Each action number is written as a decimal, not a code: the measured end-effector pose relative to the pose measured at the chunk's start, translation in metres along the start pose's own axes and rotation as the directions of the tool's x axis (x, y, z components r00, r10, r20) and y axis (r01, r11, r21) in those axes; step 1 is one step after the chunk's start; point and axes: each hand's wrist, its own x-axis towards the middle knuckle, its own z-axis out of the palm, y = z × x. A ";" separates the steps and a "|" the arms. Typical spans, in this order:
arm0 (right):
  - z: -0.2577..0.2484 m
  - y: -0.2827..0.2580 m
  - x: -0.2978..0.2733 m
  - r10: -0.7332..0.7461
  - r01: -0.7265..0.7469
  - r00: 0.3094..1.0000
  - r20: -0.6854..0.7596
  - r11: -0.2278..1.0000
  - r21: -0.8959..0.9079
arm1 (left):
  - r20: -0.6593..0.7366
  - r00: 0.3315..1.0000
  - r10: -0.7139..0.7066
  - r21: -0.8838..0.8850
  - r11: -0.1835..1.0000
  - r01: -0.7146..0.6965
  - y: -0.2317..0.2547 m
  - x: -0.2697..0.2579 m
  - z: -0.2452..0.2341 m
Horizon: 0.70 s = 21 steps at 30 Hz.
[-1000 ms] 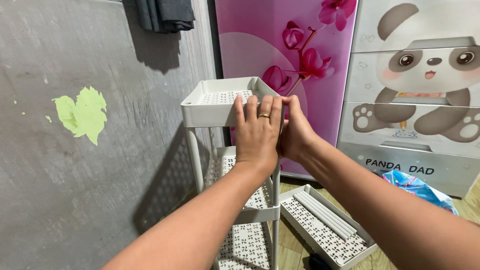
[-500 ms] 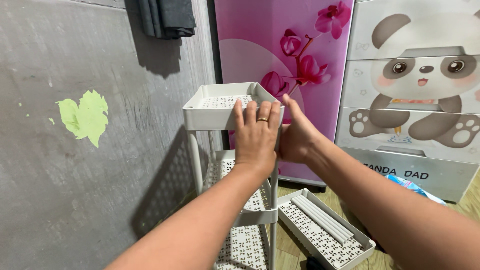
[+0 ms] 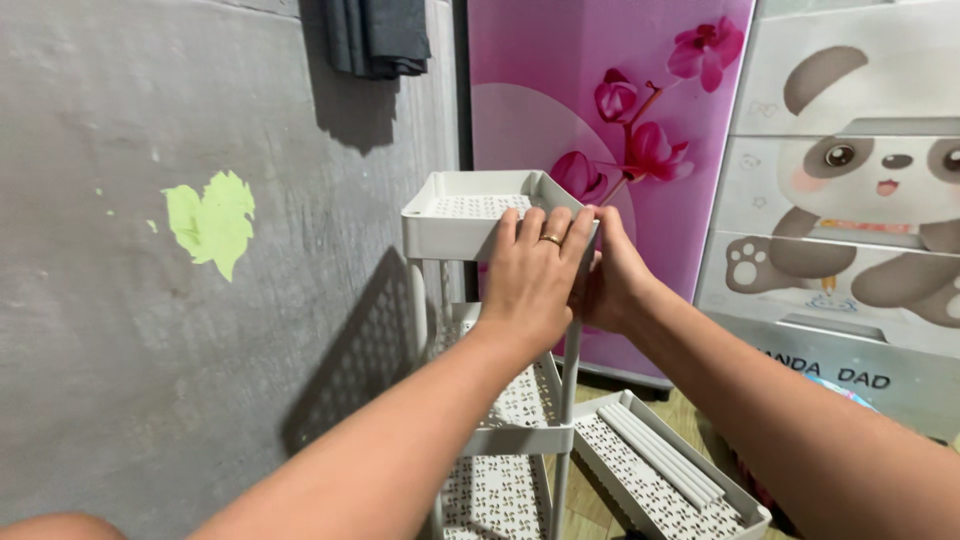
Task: The person assembles a white plastic shelving unit by inserting vertical poles into the corners of perforated trays and stacking additional trays on top. They handle the trays and poles by hand, aligning and securing each component to build a three-tiered structure.
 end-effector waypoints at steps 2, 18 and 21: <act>-0.010 -0.001 0.014 -0.022 0.022 0.999 0.023 1.000 -0.007 | 0.006 1.000 0.023 -0.156 0.988 -0.022 -0.014 0.001 -0.014; -0.051 -0.027 0.025 -0.280 0.086 0.807 -0.520 0.926 -0.366 | 0.226 0.962 0.152 -0.481 0.876 -0.026 -0.144 0.007 -0.017; -0.061 -0.019 0.029 -0.388 0.214 0.753 -0.531 0.908 -0.361 | 0.174 0.968 0.183 -0.543 0.838 -0.060 -0.132 0.014 -0.016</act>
